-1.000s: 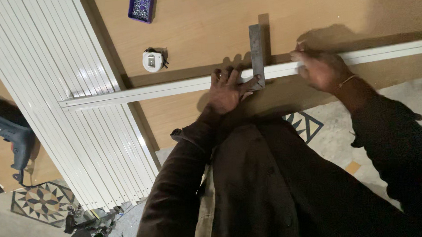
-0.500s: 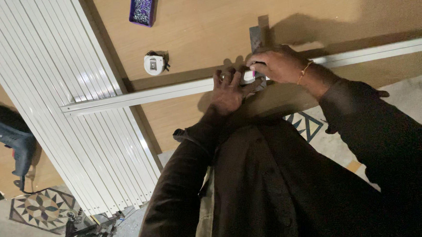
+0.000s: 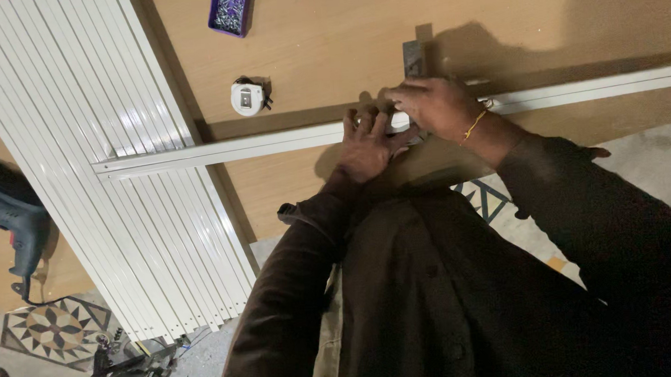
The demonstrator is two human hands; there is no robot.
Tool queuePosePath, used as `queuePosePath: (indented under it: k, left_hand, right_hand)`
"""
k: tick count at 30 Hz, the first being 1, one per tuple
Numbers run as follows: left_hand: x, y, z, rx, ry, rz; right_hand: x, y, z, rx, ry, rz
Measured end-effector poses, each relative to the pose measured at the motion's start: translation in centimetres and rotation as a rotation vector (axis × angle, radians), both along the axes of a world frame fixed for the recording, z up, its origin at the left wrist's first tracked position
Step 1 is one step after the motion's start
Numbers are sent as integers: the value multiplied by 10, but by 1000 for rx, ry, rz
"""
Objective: The person measures and marks white PVC panel strips on a workbench. They align an L-square and steel ruler against the strips, use a tape measure, and draw pencil marks and lines along the panel edges, repositioning the strips between measurements.
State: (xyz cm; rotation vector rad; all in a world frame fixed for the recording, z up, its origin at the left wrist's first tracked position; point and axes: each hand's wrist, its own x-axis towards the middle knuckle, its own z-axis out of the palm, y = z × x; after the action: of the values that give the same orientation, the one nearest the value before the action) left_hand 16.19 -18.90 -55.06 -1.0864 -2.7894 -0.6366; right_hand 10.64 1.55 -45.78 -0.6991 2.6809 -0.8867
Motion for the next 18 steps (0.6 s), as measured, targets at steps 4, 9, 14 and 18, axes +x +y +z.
queuePosePath:
  k: [4, 9, 14, 18]
  left_hand:
    - [-2, -1, -1, -9, 41, 0]
    - [-3, -2, -3, -17, 30, -14]
    - [-2, -2, 2, 21, 53, 12]
    - [-3, 0, 10, -21, -20, -15]
  right_hand:
    - [-1, 2, 0, 16, -59, 23]
    - [8, 0, -7, 95, -27, 93]
    - [-3, 4, 2, -41, 191, 21]
    - [-5, 31, 22, -150, 347, -134]
